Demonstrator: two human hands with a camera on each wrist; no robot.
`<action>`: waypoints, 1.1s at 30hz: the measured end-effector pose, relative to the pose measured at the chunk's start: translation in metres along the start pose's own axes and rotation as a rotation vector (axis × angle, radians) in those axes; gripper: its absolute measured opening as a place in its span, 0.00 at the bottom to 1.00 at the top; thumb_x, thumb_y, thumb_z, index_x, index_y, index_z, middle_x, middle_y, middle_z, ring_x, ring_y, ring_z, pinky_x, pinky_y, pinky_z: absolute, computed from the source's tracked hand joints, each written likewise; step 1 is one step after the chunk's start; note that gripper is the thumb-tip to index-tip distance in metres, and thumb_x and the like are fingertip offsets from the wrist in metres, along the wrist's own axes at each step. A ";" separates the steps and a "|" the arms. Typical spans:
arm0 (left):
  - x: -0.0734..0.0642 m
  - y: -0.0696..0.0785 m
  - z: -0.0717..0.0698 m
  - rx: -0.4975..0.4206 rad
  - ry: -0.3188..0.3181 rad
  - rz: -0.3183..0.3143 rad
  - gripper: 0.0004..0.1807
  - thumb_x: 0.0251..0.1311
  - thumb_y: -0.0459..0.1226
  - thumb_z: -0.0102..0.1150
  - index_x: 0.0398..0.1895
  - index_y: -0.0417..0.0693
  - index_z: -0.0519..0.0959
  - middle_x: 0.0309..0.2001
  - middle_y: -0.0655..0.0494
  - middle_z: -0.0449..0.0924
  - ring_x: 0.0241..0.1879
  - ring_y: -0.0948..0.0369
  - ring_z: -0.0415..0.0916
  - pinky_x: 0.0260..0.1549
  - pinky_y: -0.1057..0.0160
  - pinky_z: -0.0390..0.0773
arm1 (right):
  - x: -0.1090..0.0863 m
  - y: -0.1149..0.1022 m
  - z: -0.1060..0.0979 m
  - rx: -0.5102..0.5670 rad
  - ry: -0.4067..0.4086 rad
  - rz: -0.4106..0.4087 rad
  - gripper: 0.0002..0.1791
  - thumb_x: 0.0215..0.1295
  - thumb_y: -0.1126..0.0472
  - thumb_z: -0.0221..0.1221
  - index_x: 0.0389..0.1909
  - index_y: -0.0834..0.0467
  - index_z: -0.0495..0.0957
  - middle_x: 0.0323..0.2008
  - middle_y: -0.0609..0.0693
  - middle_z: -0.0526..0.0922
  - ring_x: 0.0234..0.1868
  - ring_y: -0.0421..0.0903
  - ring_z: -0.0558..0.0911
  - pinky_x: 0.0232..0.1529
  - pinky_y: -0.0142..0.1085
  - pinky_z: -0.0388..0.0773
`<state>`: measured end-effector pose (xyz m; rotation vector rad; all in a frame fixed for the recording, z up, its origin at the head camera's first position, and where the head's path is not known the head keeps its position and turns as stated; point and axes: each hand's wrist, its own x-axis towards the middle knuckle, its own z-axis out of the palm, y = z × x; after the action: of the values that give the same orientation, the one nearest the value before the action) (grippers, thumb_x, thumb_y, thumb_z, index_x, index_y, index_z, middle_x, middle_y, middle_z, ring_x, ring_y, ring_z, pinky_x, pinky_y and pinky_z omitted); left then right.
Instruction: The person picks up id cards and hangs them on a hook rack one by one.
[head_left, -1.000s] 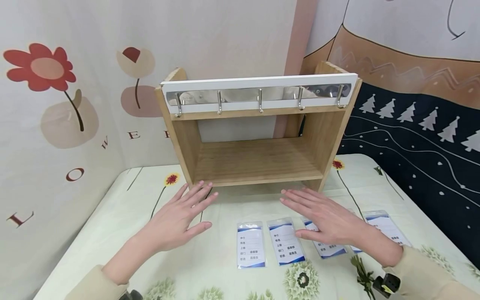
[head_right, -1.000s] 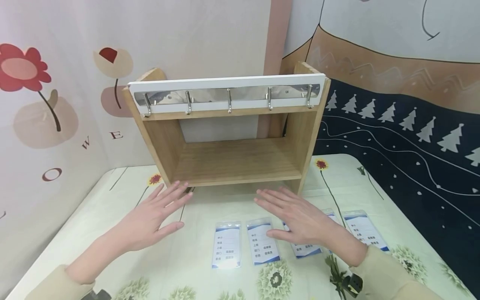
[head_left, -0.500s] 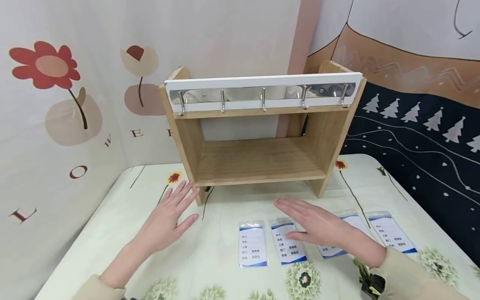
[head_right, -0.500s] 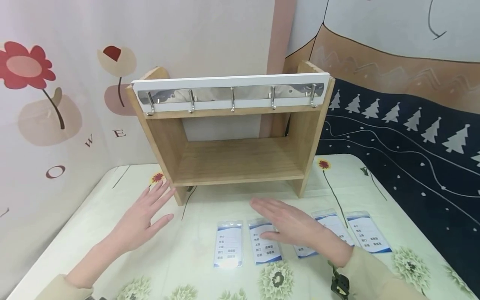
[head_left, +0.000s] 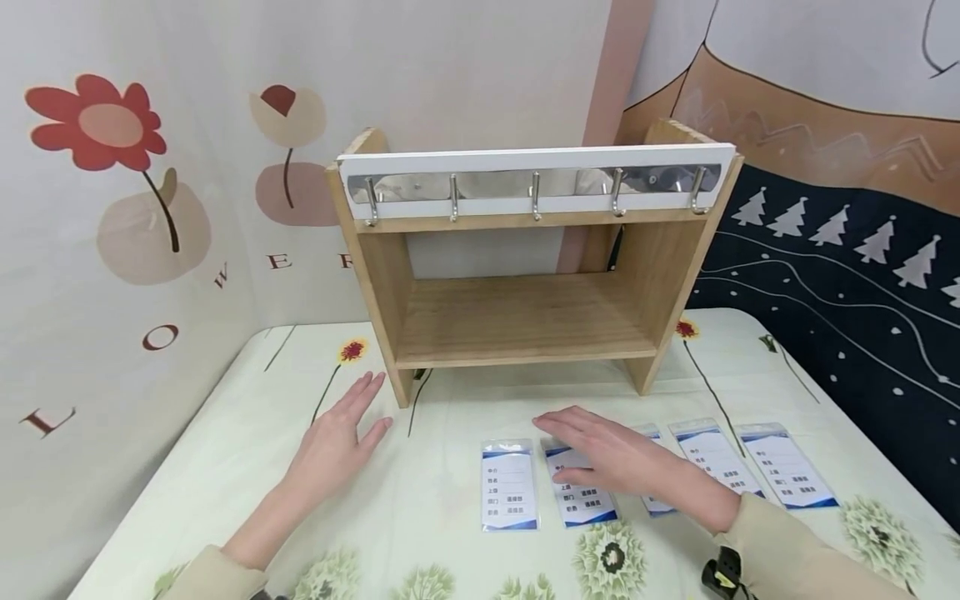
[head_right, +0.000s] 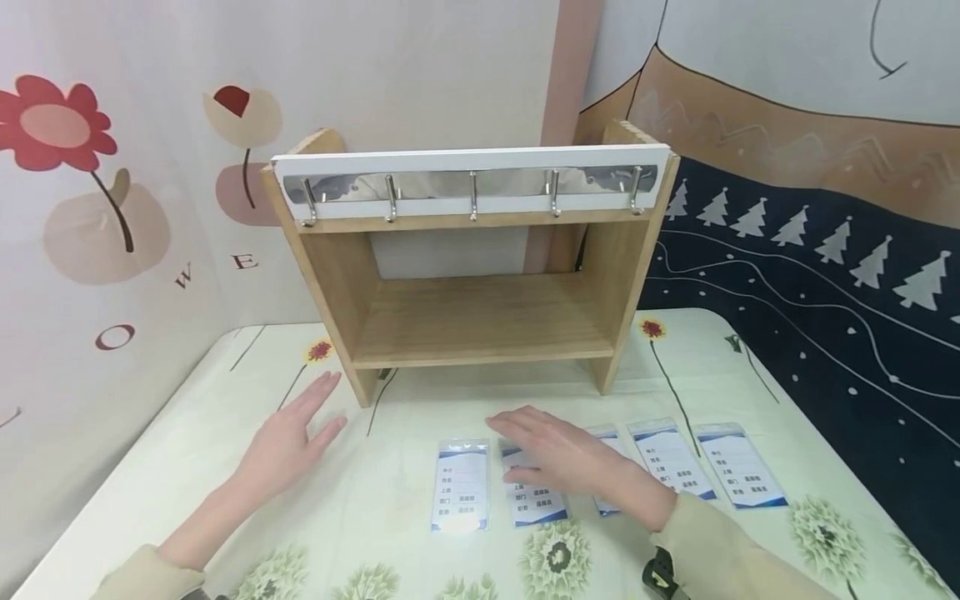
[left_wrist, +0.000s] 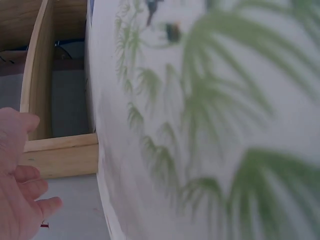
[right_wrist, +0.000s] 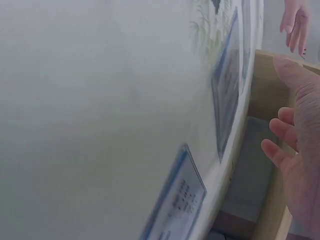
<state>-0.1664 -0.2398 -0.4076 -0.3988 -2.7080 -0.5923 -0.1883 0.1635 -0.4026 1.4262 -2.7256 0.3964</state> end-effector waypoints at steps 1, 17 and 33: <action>0.001 0.000 0.001 0.002 0.002 -0.010 0.36 0.68 0.40 0.65 0.77 0.43 0.65 0.73 0.37 0.67 0.66 0.37 0.70 0.52 0.34 0.78 | 0.001 0.000 0.002 0.001 -0.005 0.000 0.38 0.70 0.45 0.64 0.74 0.59 0.67 0.70 0.51 0.73 0.69 0.48 0.72 0.66 0.46 0.74; 0.012 -0.022 0.014 -0.264 -0.094 -0.204 0.37 0.70 0.38 0.64 0.77 0.34 0.61 0.50 0.30 0.80 0.56 0.34 0.77 0.53 0.43 0.80 | 0.013 -0.001 0.021 -0.035 0.021 -0.015 0.37 0.70 0.41 0.63 0.71 0.59 0.71 0.66 0.51 0.77 0.67 0.49 0.73 0.68 0.48 0.72; 0.027 -0.015 0.033 -0.549 -0.104 -0.313 0.39 0.67 0.35 0.66 0.76 0.29 0.60 0.71 0.31 0.63 0.67 0.38 0.68 0.60 0.46 0.75 | 0.028 -0.005 0.028 0.089 0.011 0.057 0.37 0.68 0.44 0.67 0.70 0.62 0.72 0.64 0.52 0.75 0.64 0.49 0.72 0.60 0.50 0.75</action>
<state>-0.2049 -0.2329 -0.4303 -0.1316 -2.6875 -1.4505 -0.1984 0.1311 -0.4243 1.3629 -2.7781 0.5326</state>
